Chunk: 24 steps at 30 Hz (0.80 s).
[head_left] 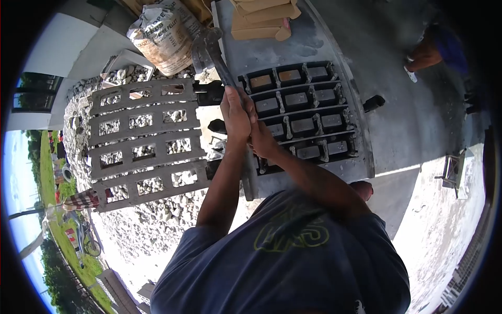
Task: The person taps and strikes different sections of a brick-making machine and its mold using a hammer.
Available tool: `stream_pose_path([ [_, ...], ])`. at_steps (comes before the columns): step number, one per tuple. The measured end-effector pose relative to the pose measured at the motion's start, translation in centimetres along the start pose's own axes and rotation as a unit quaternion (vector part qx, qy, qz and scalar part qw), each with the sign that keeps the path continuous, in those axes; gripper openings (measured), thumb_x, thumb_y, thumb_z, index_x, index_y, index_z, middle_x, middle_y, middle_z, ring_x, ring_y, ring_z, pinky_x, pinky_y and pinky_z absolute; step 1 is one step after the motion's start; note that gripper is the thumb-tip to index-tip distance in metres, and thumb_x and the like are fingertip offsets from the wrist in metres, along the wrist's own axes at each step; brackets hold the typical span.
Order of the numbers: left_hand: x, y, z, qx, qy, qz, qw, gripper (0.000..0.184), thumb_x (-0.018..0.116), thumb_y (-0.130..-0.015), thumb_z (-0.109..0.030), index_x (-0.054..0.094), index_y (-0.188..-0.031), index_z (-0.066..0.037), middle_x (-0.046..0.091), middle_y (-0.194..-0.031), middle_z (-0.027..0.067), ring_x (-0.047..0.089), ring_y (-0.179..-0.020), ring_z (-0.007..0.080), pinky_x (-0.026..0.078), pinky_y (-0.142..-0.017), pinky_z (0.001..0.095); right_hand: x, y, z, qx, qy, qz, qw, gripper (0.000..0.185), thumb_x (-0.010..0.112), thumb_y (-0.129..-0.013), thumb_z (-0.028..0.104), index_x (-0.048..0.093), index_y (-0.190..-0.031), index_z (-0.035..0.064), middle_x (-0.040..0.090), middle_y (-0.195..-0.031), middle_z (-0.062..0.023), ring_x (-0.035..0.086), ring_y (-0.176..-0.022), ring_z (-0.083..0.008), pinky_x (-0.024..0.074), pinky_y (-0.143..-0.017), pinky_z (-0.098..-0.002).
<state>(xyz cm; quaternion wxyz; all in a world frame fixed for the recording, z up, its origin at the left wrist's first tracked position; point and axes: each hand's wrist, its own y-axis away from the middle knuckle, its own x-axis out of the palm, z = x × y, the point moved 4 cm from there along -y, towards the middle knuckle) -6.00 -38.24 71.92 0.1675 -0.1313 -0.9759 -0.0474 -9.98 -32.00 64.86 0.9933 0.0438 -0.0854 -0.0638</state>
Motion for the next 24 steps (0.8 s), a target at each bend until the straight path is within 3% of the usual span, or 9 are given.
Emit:
stream_pose_path([
  [4, -2.1, 0.8, 5.6, -0.084, -0.109, -0.033, 0.990, 0.050, 0.031, -0.095, -0.050, 0.043, -0.072, -0.006, 0.039, -0.055, 0.0000, 0.040, -0.044, 0.0087, 0.033, -0.039, 0.0236, 0.7, 2.5, -1.9, 0.164, -0.157, 0.029, 0.973, 0.064, 0.015, -0.088, 0.066, 0.033, -0.055, 0.0137, 0.033, -0.043, 0.0034, 0.033, -0.034, -0.0089, 0.0258, -0.032, -0.0280],
  [6, -6.0, 0.1, 13.9, -0.198, -0.182, -0.022, 0.963, 0.052, 0.032, -0.095, -0.050, 0.042, -0.069, -0.006, 0.039, -0.057, 0.0001, 0.042, -0.049, 0.0098, 0.035, -0.045, 0.0248, 0.8, 5.2, -5.4, 0.400, -0.187, -0.069, 0.894, 0.064, 0.019, -0.081, 0.076, 0.031, -0.058, 0.0164, 0.024, -0.044, 0.0063, 0.021, -0.032, -0.0069, 0.0153, -0.032, -0.0252],
  [10, -5.4, 3.9, 10.9, -0.234, -0.151, -0.034, 0.960, 0.053, 0.032, -0.094, -0.050, 0.043, -0.069, -0.005, 0.041, -0.058, 0.0006, 0.042, -0.052, 0.0111, 0.036, -0.050, 0.0260, 1.9, 8.2, -3.5, 0.391, -0.195, -0.033, 0.899, 0.066, 0.018, -0.077, 0.080, 0.028, -0.056, 0.0185, 0.023, -0.044, 0.0069, 0.019, -0.032, -0.0070, 0.0131, -0.033, -0.0250],
  [13, -2.1, 4.4, 3.3, -0.107, -0.089, -0.021, 0.990, 0.047, 0.034, -0.096, -0.044, 0.046, -0.076, -0.003, 0.045, -0.059, 0.0012, 0.043, -0.050, 0.0100, 0.034, -0.045, 0.0253, 1.9, 6.1, -2.0, 0.245, -0.190, 0.038, 0.950, 0.065, 0.012, -0.084, 0.072, 0.032, -0.056, 0.0166, 0.025, -0.041, 0.0052, 0.023, -0.030, -0.0082, 0.0171, -0.030, -0.0254],
  [16, -0.3, 5.2, -2.0, 0.054, -0.143, -0.030, 0.988, 0.042, 0.035, -0.095, -0.045, 0.040, -0.073, -0.009, 0.035, -0.055, -0.0025, 0.035, -0.045, 0.0083, 0.030, -0.041, 0.0224, 3.3, 5.3, 0.0, 0.173, -0.246, 0.098, 0.949, 0.063, 0.014, -0.086, 0.069, 0.035, -0.059, 0.0160, 0.026, -0.040, 0.0052, 0.024, -0.029, -0.0078, 0.0175, -0.030, -0.0252],
  [18, 0.5, 6.6, -5.7, 0.072, -0.160, -0.025, 0.984, 0.040, 0.038, -0.095, -0.044, 0.043, -0.081, -0.006, 0.040, -0.057, -0.0018, 0.040, -0.047, 0.0093, 0.034, -0.043, 0.0244, 4.1, 4.0, -0.4, 0.134, -0.311, 0.120, 0.933, 0.056, 0.022, -0.088, 0.065, 0.040, -0.067, 0.0158, 0.028, -0.044, 0.0033, 0.025, -0.032, -0.0082, 0.0187, -0.031, -0.0251],
  [20, 2.6, 7.8, -9.6, 0.190, -0.299, 0.011, 0.935, 0.038, 0.043, -0.094, -0.036, 0.045, -0.088, 0.001, 0.053, -0.054, 0.0149, 0.056, -0.048, 0.0277, 0.041, -0.046, 0.0367, 4.2, 3.2, 0.1, 0.121, -0.322, 0.123, 0.931, 0.053, 0.024, -0.088, 0.064, 0.042, -0.073, 0.0165, 0.031, -0.050, 0.0023, 0.028, -0.040, -0.0082, 0.0217, -0.036, -0.0253],
  [22, 4.4, 9.1, -13.3, 0.265, -0.360, 0.049, 0.893, 0.039, 0.046, -0.092, -0.037, 0.044, -0.093, 0.001, 0.055, -0.058, 0.0211, 0.057, -0.054, 0.0384, 0.043, -0.049, 0.0433, 4.2, 2.5, 0.8, 0.108, -0.318, 0.123, 0.934, 0.050, 0.027, -0.088, 0.063, 0.043, -0.078, 0.0173, 0.034, -0.057, 0.0014, 0.031, -0.047, -0.0082, 0.0247, -0.041, -0.0256],
  [24, 5.4, 10.7, -16.4, 0.295, -0.458, 0.086, 0.834, 0.043, 0.051, -0.089, -0.043, 0.046, -0.099, -0.001, 0.057, -0.064, 0.0205, 0.059, -0.057, 0.0361, 0.046, -0.050, 0.0421, 4.8, 1.8, 1.6, 0.097, -0.310, 0.126, 0.937, 0.047, 0.029, -0.088, 0.062, 0.045, -0.083, 0.0181, 0.037, -0.063, 0.0005, 0.035, -0.055, -0.0082, 0.0277, -0.046, -0.0258],
])
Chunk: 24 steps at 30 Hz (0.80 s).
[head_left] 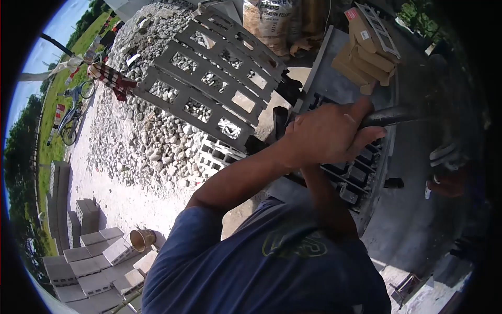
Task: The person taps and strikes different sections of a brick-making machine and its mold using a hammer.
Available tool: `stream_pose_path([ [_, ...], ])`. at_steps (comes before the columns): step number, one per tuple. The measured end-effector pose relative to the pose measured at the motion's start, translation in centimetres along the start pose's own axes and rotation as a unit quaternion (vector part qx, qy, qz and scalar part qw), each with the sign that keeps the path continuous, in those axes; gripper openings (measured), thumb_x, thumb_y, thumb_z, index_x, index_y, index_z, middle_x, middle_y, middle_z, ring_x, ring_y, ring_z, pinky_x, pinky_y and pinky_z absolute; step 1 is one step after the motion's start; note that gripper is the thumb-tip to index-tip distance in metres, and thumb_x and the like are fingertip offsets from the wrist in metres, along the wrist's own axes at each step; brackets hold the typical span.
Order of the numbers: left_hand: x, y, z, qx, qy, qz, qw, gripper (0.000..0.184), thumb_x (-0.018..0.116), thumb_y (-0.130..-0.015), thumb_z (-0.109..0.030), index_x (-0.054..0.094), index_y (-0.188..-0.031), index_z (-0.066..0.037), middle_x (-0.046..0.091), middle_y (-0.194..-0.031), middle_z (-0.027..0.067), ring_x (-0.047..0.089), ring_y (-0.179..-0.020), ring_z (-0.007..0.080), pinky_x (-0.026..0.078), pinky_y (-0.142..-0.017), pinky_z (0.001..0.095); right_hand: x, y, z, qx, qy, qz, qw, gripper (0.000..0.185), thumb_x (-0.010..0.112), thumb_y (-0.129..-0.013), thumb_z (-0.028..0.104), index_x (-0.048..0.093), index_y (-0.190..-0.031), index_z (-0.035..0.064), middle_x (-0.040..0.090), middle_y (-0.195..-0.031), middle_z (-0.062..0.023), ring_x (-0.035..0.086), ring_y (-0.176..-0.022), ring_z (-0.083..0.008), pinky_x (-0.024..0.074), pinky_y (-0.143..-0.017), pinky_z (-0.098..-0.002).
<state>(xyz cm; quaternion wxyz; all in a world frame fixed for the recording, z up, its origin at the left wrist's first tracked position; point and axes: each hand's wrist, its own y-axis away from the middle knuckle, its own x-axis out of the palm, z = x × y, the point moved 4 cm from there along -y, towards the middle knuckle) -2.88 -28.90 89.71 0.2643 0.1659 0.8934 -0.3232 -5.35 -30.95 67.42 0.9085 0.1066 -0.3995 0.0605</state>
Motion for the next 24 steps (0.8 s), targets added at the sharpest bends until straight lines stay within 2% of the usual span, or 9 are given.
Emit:
stream_pose_path([
  [2, -1.2, 0.3, -0.9, 0.039, -0.079, 0.014, 0.996, 0.043, 0.051, -0.087, -0.046, 0.047, -0.098, -0.004, 0.057, -0.064, 0.0193, 0.059, -0.057, 0.0373, 0.046, -0.050, 0.0433, 1.1, -0.4, -0.9, 0.018, 0.006, 0.011, 1.000, 0.045, 0.031, -0.088, 0.061, 0.046, -0.088, 0.0188, 0.040, -0.069, -0.0005, 0.038, -0.063, -0.0082, 0.0307, -0.051, -0.0260],
  [4, -1.6, 2.0, 1.3, -0.053, -0.095, 0.033, 0.994, 0.047, 0.047, -0.088, -0.048, 0.047, -0.100, -0.003, 0.058, -0.065, 0.0203, 0.060, -0.062, 0.0388, 0.047, -0.056, 0.0433, 2.0, -0.1, -3.9, 0.091, -0.008, 0.032, 0.995, 0.044, 0.033, -0.088, 0.060, 0.048, -0.093, 0.0196, 0.044, -0.075, -0.0014, 0.041, -0.071, -0.0082, 0.0337, -0.056, -0.0263],
  [9, 1.9, 14.1, 21.3, -0.509, 0.061, -0.190, 0.837, 0.049, 0.035, -0.093, -0.042, 0.047, -0.099, 0.005, 0.059, -0.079, 0.0294, 0.059, -0.082, 0.0423, 0.043, -0.071, 0.0465, 1.9, 4.6, -11.7, 0.337, -0.084, 0.065, 0.936, 0.043, 0.038, -0.088, 0.058, 0.051, -0.107, 0.0215, 0.051, -0.091, -0.0038, 0.049, -0.090, -0.0082, 0.0411, -0.069, -0.0269],
  [12, 1.8, 11.3, 16.6, -0.381, -0.041, -0.174, 0.907, 0.047, 0.035, -0.093, -0.041, 0.047, -0.100, 0.004, 0.058, -0.080, 0.0285, 0.059, -0.081, 0.0423, 0.043, -0.071, 0.0469, -2.0, 1.5, -16.1, 0.245, -0.147, -0.019, 0.958, 0.040, 0.033, -0.092, 0.052, 0.049, -0.117, 0.0247, 0.052, -0.103, 0.0002, 0.051, -0.097, -0.0100, 0.0418, -0.072, -0.0228],
  [13, 0.9, 9.6, 13.6, -0.362, 0.014, -0.178, 0.915, 0.045, 0.039, -0.093, -0.040, 0.048, -0.099, 0.003, 0.056, -0.074, 0.0253, 0.057, -0.067, 0.0373, 0.042, -0.062, 0.0430, -1.1, 1.7, -14.3, 0.224, -0.134, -0.017, 0.965, 0.040, 0.033, -0.092, 0.052, 0.049, -0.116, 0.0245, 0.052, -0.102, 0.0004, 0.051, -0.095, -0.0100, 0.0410, -0.071, -0.0230],
  [17, -2.6, 5.2, 6.7, -0.290, 0.025, -0.169, 0.941, 0.043, 0.039, -0.094, -0.040, 0.047, -0.096, 0.002, 0.055, -0.068, 0.0241, 0.056, -0.062, 0.0360, 0.042, -0.060, 0.0426, 2.7, 0.1, -9.7, 0.157, -0.067, 0.021, 0.985, 0.041, 0.034, -0.091, 0.054, 0.050, -0.113, 0.0238, 0.051, -0.094, 0.0013, 0.048, -0.085, -0.0099, 0.0377, -0.065, -0.0235],
  [19, -4.0, 5.1, 5.6, -0.229, -0.040, -0.150, 0.961, 0.046, 0.037, -0.093, -0.044, 0.047, -0.098, 0.001, 0.055, -0.066, 0.0274, 0.055, -0.073, 0.0481, 0.041, -0.065, 0.0509, 4.3, 0.0, -9.9, 0.166, -0.049, 0.043, 0.984, 0.041, 0.034, -0.090, 0.055, 0.050, -0.111, 0.0234, 0.050, -0.091, 0.0018, 0.047, -0.081, -0.0098, 0.0360, -0.062, -0.0238],
  [20, -4.5, 5.8, 6.6, -0.229, -0.047, -0.154, 0.960, 0.046, 0.037, -0.093, -0.044, 0.047, -0.098, 0.001, 0.055, -0.066, 0.0274, 0.055, -0.073, 0.0481, 0.041, -0.065, 0.0509, 4.8, 0.1, -10.7, 0.179, -0.047, 0.050, 0.981, 0.041, 0.034, -0.090, 0.055, 0.050, -0.110, 0.0232, 0.050, -0.089, 0.0021, 0.046, -0.078, -0.0098, 0.0352, -0.060, -0.0239],
  [24, -2.5, 14.7, 19.6, -0.510, 0.030, -0.205, 0.835, 0.046, 0.037, -0.093, -0.042, 0.048, -0.097, 0.003, 0.056, -0.078, 0.0307, 0.056, -0.081, 0.0464, 0.041, -0.069, 0.0507, 5.6, 2.1, -15.0, 0.309, -0.025, 0.058, 0.949, 0.042, 0.035, -0.089, 0.057, 0.051, -0.107, 0.0225, 0.048, -0.082, 0.0030, 0.044, -0.069, -0.0097, 0.0319, -0.054, -0.0245],
])
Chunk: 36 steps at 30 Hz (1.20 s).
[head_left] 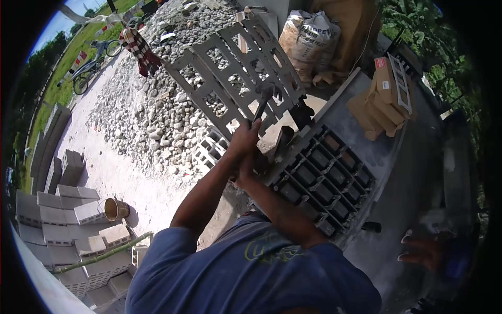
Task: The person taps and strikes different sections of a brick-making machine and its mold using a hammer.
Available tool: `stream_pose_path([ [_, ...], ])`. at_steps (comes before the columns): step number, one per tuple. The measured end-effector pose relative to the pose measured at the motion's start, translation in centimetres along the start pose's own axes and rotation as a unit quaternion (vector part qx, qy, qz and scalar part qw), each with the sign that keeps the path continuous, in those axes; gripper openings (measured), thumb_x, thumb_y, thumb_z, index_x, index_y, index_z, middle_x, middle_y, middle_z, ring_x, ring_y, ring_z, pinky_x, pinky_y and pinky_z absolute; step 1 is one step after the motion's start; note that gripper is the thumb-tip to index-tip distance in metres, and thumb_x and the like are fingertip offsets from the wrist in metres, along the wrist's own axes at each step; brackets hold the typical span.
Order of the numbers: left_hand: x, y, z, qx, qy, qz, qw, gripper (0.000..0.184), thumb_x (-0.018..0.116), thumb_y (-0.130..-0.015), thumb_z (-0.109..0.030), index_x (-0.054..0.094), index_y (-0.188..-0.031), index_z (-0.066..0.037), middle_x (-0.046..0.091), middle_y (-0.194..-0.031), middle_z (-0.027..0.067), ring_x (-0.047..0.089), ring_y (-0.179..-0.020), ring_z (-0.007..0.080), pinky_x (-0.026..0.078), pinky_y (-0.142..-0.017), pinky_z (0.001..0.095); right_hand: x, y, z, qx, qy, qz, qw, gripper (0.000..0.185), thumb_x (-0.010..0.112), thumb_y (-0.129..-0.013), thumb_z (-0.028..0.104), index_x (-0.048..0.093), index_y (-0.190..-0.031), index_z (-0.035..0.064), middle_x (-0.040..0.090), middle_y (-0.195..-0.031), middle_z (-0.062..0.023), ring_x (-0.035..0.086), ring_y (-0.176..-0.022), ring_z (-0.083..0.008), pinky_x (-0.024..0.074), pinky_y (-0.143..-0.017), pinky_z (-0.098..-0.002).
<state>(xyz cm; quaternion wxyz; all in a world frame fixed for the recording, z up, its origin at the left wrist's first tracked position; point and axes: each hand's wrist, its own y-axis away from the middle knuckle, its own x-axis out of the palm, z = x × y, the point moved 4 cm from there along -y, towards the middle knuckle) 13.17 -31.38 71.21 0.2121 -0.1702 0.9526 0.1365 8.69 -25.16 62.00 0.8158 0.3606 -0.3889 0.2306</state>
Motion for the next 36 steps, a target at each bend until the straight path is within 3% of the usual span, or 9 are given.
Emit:
stream_pose_path([
  [8, -2.7, 6.0, -13.0, 0.230, -0.071, 0.028, 0.970, 0.044, 0.038, -0.094, -0.039, 0.043, -0.099, 0.004, 0.056, -0.071, 0.0285, 0.056, -0.077, 0.0465, 0.041, -0.068, 0.0493, 2.2, -0.4, 3.8, -0.106, 0.026, 0.021, 0.994, 0.044, 0.037, -0.087, 0.060, 0.052, -0.100, 0.0211, 0.045, -0.067, 0.0049, 0.039, -0.050, -0.0095, 0.0254, -0.042, -0.0256],
  [15, -4.1, -3.3, -4.5, 0.078, 0.006, -0.078, 0.994, 0.048, 0.037, -0.093, -0.042, 0.048, -0.097, 0.005, 0.058, -0.078, 0.0292, 0.057, -0.082, 0.0448, 0.042, -0.073, 0.0479, 6.1, -3.4, 4.9, 0.011, 0.115, 0.032, 0.993, 0.047, 0.037, -0.086, 0.062, 0.053, -0.100, 0.0203, 0.045, -0.058, 0.0058, 0.036, -0.036, -0.0094, 0.0217, -0.034, -0.0269],
  [16, -2.8, -3.3, -4.2, 0.097, -0.024, -0.057, 0.993, 0.050, 0.036, -0.093, -0.044, 0.049, -0.097, 0.005, 0.056, -0.075, 0.0229, 0.056, -0.076, 0.0366, 0.041, -0.069, 0.0450, 5.7, -2.8, 4.7, 0.026, 0.123, 0.003, 0.992, 0.048, 0.036, -0.087, 0.061, 0.054, -0.105, 0.0206, 0.047, -0.059, 0.0053, 0.037, -0.036, -0.0094, 0.0230, -0.033, -0.0273],
  [17, -3.0, -5.1, -6.4, 0.141, -0.056, -0.048, 0.987, 0.052, 0.035, -0.093, -0.045, 0.050, -0.097, 0.005, 0.055, -0.072, 0.0166, 0.056, -0.070, 0.0284, 0.041, -0.065, 0.0421, 7.7, -1.3, 6.5, -0.039, 0.036, -0.004, 0.999, 0.047, 0.035, -0.088, 0.060, 0.053, -0.107, 0.0210, 0.048, -0.062, 0.0050, 0.039, -0.039, -0.0091, 0.0243, -0.034, -0.0265],
  [21, -1.7, 0.8, -15.2, 0.246, -0.029, 0.001, 0.969, 0.048, 0.036, -0.093, -0.043, 0.051, -0.093, 0.003, 0.053, -0.068, 0.0218, 0.056, -0.068, 0.0363, 0.040, -0.066, 0.0443, 6.4, -1.9, 10.6, -0.253, 0.006, -0.003, 0.967, 0.046, 0.031, -0.091, 0.057, 0.045, -0.119, 0.0229, 0.052, -0.081, 0.0032, 0.047, -0.057, -0.0097, 0.0331, -0.046, -0.0265],
  [26, -1.1, 0.5, -17.3, 0.341, -0.064, 0.045, 0.937, 0.042, 0.038, -0.093, -0.041, 0.049, -0.099, 0.000, 0.058, -0.073, 0.0282, 0.057, -0.078, 0.0445, 0.042, -0.071, 0.0478, 4.9, -6.7, 11.7, -0.292, 0.060, 0.010, 0.954, 0.050, 0.029, -0.091, 0.058, 0.041, -0.124, 0.0225, 0.053, -0.100, 0.0008, 0.052, -0.084, -0.0116, 0.0421, -0.068, -0.0311],
  [29, -1.1, -8.9, -10.3, 0.138, -0.046, -0.036, 0.989, 0.050, 0.039, -0.092, -0.042, 0.049, -0.099, 0.006, 0.060, -0.079, 0.0276, 0.058, -0.083, 0.0431, 0.042, -0.074, 0.0488, 5.1, -7.0, 11.6, -0.286, 0.053, -0.008, 0.957, 0.052, 0.028, -0.091, 0.058, 0.040, -0.126, 0.0224, 0.053, -0.108, -0.0002, 0.054, -0.095, -0.0123, 0.0457, -0.077, -0.0329],
  [32, -0.6, -11.1, -9.1, 0.147, -0.155, -0.053, 0.975, 0.051, 0.037, -0.092, -0.042, 0.054, -0.099, 0.006, 0.060, -0.079, 0.0268, 0.058, -0.085, 0.0434, 0.042, -0.074, 0.0472, 10.2, -2.0, 14.0, -0.133, 0.025, 0.005, 0.991, 0.062, 0.024, -0.089, 0.064, 0.033, -0.132, 0.0205, 0.045, -0.123, -0.0025, 0.045, -0.114, -0.0182, 0.0393, -0.092, -0.0354],
  [36, -1.1, -5.4, -15.7, 0.296, -0.046, -0.048, 0.953, 0.041, 0.039, -0.093, -0.036, 0.050, -0.096, 0.003, 0.056, -0.072, 0.0267, 0.057, -0.078, 0.0433, 0.040, -0.070, 0.0491, 5.8, -6.8, 14.0, -0.299, 0.149, 0.080, 0.939, 0.059, 0.027, -0.092, 0.057, 0.027, -0.136, 0.0185, 0.042, -0.129, -0.0024, 0.043, -0.119, -0.0172, 0.0407, -0.092, -0.0356],
])
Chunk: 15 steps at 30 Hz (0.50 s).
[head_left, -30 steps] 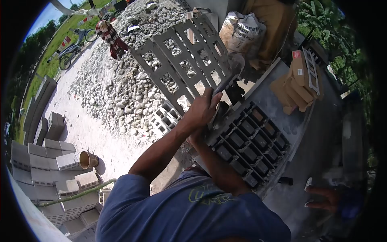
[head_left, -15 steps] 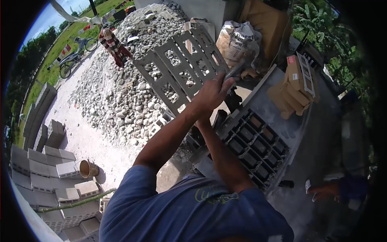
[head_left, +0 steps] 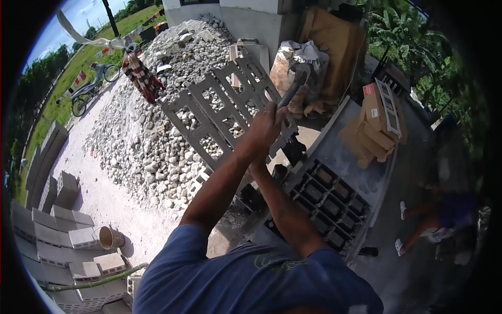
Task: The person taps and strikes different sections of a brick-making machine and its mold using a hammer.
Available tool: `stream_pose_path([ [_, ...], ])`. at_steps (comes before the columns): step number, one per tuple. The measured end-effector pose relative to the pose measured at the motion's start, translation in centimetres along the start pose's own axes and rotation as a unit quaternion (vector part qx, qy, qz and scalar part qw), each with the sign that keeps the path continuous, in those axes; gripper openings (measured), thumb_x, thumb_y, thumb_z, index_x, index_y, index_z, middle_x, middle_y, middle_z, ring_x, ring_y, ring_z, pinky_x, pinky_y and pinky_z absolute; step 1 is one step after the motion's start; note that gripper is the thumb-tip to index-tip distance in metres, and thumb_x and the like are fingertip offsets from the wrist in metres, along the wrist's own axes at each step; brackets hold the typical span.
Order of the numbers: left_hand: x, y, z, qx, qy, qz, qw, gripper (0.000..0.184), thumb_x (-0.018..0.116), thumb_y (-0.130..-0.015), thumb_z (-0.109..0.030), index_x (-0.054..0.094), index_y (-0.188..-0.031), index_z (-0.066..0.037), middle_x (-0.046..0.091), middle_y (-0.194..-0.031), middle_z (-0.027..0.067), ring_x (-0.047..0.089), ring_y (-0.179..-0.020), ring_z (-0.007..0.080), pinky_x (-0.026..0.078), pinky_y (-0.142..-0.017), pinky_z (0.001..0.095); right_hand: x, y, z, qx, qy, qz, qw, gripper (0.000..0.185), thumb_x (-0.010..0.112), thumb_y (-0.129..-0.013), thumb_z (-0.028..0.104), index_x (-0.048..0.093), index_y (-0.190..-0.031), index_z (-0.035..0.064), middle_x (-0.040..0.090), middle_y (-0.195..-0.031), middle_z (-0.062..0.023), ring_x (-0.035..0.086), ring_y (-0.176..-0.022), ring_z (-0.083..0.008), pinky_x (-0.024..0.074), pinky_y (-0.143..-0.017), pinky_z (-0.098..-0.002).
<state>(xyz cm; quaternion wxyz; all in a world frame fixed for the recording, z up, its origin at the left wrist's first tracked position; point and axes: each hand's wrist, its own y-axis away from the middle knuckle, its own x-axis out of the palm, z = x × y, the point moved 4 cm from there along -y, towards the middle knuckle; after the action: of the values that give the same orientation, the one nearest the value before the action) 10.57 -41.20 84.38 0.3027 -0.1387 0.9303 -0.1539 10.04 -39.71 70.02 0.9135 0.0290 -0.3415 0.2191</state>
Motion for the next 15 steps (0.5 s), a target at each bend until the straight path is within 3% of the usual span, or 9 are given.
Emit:
stream_pose_path([
  [1, -1.0, -0.1, -1.6, 0.000, 0.001, -0.004, 1.000, 0.041, 0.039, -0.093, -0.036, 0.050, -0.096, 0.003, 0.056, -0.072, 0.0267, 0.057, -0.078, 0.0433, 0.040, -0.070, 0.0491, -0.4, -1.1, -0.3, -0.040, 0.053, 0.023, 0.998, 0.059, 0.027, -0.092, 0.057, 0.025, -0.137, 0.0181, 0.041, -0.131, -0.0022, 0.043, -0.120, -0.0170, 0.0413, -0.091, -0.0356],
  [4, -1.7, 0.1, -3.1, 0.049, -0.007, 0.056, 0.997, 0.036, 0.040, -0.094, -0.032, 0.043, -0.095, 0.003, 0.056, -0.069, 0.0286, 0.055, -0.074, 0.0473, 0.040, -0.066, 0.0501, 0.1, -2.6, -2.2, -0.007, -0.038, 0.027, 0.999, 0.053, 0.029, -0.093, 0.054, 0.031, -0.133, 0.0184, 0.043, -0.126, -0.0025, 0.045, -0.115, -0.0164, 0.0416, -0.090, -0.0350],
  [6, -1.2, -0.5, 0.7, 0.021, -0.007, 0.047, 0.999, 0.038, 0.041, -0.094, -0.034, 0.049, -0.095, 0.003, 0.052, -0.063, 0.0213, 0.055, -0.066, 0.0373, 0.041, -0.063, 0.0437, 0.6, -2.7, -3.5, 0.019, -0.103, 0.022, 0.994, 0.049, 0.030, -0.094, 0.052, 0.035, -0.130, 0.0187, 0.045, -0.123, -0.0026, 0.047, -0.112, -0.0160, 0.0418, -0.089, -0.0346],
  [8, -0.2, -2.0, 8.1, -0.142, -0.018, -0.020, 0.990, 0.044, 0.040, -0.093, -0.039, 0.052, -0.094, 0.004, 0.056, -0.068, 0.0198, 0.058, -0.069, 0.0347, 0.042, -0.065, 0.0434, 1.8, -1.4, -2.1, 0.154, -0.157, 0.016, 0.975, 0.049, 0.031, -0.094, 0.052, 0.037, -0.128, 0.0180, 0.049, -0.118, -0.0020, 0.052, -0.104, -0.0143, 0.0454, -0.083, -0.0325],
  [9, 0.0, -1.9, 8.3, -0.151, -0.035, -0.003, 0.988, 0.045, 0.039, -0.093, -0.039, 0.052, -0.093, 0.003, 0.056, -0.070, 0.0208, 0.058, -0.070, 0.0360, 0.042, -0.066, 0.0439, 1.5, -1.0, -2.0, 0.215, -0.145, 0.000, 0.966, 0.049, 0.031, -0.094, 0.051, 0.037, -0.129, 0.0184, 0.050, -0.117, -0.0017, 0.053, -0.102, -0.0140, 0.0462, -0.081, -0.0320],
  [11, -0.3, -1.5, 6.7, -0.119, -0.031, -0.005, 0.992, 0.045, 0.038, -0.093, -0.040, 0.053, -0.093, 0.003, 0.057, -0.073, 0.0228, 0.057, -0.072, 0.0385, 0.042, -0.067, 0.0447, 1.8, -0.1, -1.0, 0.193, -0.161, -0.032, 0.967, 0.050, 0.030, -0.094, 0.051, 0.034, -0.132, 0.0188, 0.050, -0.119, -0.0019, 0.054, -0.102, -0.0135, 0.0468, -0.080, -0.0317],
  [12, -0.9, -0.9, 4.5, -0.079, -0.010, -0.027, 0.996, 0.045, 0.038, -0.093, -0.040, 0.053, -0.092, 0.004, 0.057, -0.074, 0.0238, 0.057, -0.072, 0.0397, 0.041, -0.067, 0.0450, 3.5, 0.8, 1.3, 0.114, -0.189, -0.044, 0.974, 0.051, 0.030, -0.094, 0.051, 0.032, -0.134, 0.0189, 0.049, -0.120, -0.0024, 0.053, -0.103, -0.0133, 0.0466, -0.081, -0.0318],
  [15, -4.7, 2.0, -2.4, -0.026, 0.000, -0.029, 0.999, 0.039, 0.039, -0.093, -0.036, 0.048, -0.095, 0.002, 0.056, -0.069, 0.0240, 0.055, -0.068, 0.0423, 0.041, -0.064, 0.0464, 3.5, 0.8, 0.9, 0.060, -0.146, -0.011, 0.987, 0.051, 0.030, -0.093, 0.052, 0.034, -0.130, 0.0177, 0.048, -0.112, -0.0016, 0.051, -0.094, -0.0127, 0.0438, -0.074, -0.0309],
])
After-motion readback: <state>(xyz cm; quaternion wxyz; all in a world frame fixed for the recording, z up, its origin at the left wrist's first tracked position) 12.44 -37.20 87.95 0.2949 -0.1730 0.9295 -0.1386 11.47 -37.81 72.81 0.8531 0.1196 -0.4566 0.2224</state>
